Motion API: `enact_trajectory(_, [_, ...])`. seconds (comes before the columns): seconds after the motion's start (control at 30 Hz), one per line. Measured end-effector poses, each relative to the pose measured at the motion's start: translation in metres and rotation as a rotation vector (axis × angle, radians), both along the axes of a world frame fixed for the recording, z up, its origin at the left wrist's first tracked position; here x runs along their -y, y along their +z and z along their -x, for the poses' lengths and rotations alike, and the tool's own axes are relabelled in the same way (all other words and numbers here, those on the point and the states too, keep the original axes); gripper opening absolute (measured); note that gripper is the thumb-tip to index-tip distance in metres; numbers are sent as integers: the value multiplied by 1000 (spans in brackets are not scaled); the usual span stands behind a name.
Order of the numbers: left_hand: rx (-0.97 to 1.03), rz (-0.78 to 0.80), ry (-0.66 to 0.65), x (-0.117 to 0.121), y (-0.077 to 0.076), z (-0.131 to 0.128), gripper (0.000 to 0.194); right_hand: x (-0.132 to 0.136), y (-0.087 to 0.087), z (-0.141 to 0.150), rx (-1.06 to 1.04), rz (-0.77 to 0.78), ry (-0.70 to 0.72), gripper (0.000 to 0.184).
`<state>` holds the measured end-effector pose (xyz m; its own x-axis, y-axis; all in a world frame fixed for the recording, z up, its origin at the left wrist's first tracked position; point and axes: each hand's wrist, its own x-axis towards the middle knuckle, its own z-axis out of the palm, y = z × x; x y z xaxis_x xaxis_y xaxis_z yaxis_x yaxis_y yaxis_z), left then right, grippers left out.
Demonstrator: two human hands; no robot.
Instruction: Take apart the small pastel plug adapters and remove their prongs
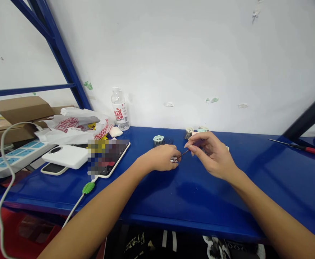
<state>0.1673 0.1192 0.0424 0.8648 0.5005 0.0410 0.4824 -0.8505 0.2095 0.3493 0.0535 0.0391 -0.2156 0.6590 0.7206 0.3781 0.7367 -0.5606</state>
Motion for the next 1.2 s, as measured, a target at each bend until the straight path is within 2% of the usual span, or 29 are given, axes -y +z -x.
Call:
enact_trajectory(1.03, [40, 89, -20, -1, -1, -1, 11, -3, -3, -1, 36, -12, 31, 17])
enact_trajectory(1.2, [50, 98, -44, -3, -5, -1, 12, 1, 1, -1, 83, 33, 75, 27])
